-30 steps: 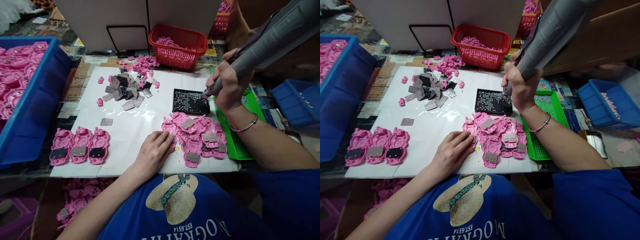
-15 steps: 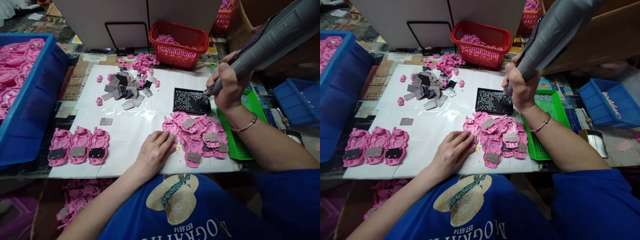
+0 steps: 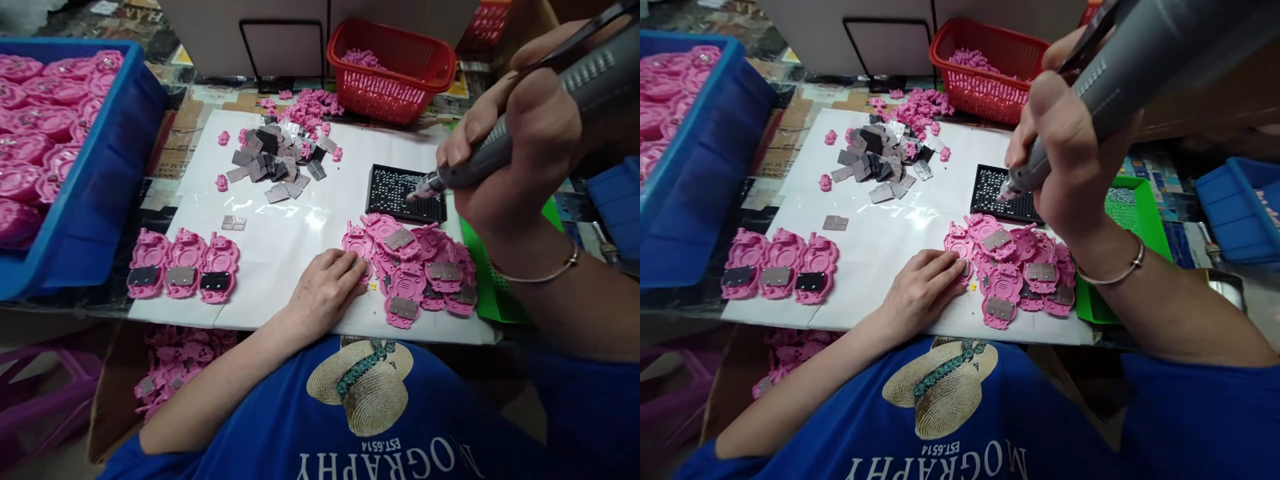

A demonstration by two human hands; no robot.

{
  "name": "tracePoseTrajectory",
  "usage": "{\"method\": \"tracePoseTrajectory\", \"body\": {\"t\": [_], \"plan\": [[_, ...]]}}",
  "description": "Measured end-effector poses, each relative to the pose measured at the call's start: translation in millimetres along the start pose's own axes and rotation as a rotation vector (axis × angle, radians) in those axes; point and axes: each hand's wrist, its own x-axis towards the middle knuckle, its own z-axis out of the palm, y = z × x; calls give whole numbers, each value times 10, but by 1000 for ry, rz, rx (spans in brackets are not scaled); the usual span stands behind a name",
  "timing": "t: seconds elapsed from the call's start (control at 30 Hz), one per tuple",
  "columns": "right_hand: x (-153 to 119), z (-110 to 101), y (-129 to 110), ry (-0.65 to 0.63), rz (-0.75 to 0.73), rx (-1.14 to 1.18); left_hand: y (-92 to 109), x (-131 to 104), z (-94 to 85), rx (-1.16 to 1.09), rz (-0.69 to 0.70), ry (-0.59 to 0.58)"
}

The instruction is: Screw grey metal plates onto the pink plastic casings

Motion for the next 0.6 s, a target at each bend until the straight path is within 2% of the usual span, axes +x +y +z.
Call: {"method": "tracePoseTrajectory", "body": {"t": [0.07,0.13,0.2,0.43,0.6], "plan": [[-130,184,-32,12,-84,151,0,-2,1,2,-6,-11],[-243,329,-1,-93,-82,267,1,-2,-2,6,-10,-23],[-318,412,59,-146,-63,287,2,1,-7,10,-15,-35],[-380,411,241,-172,-19,4,2,-1,-17,-2,-22,-50],[-404,403,319,-189,-21,40,1,-4,-11,-2,-17,-49]]}}
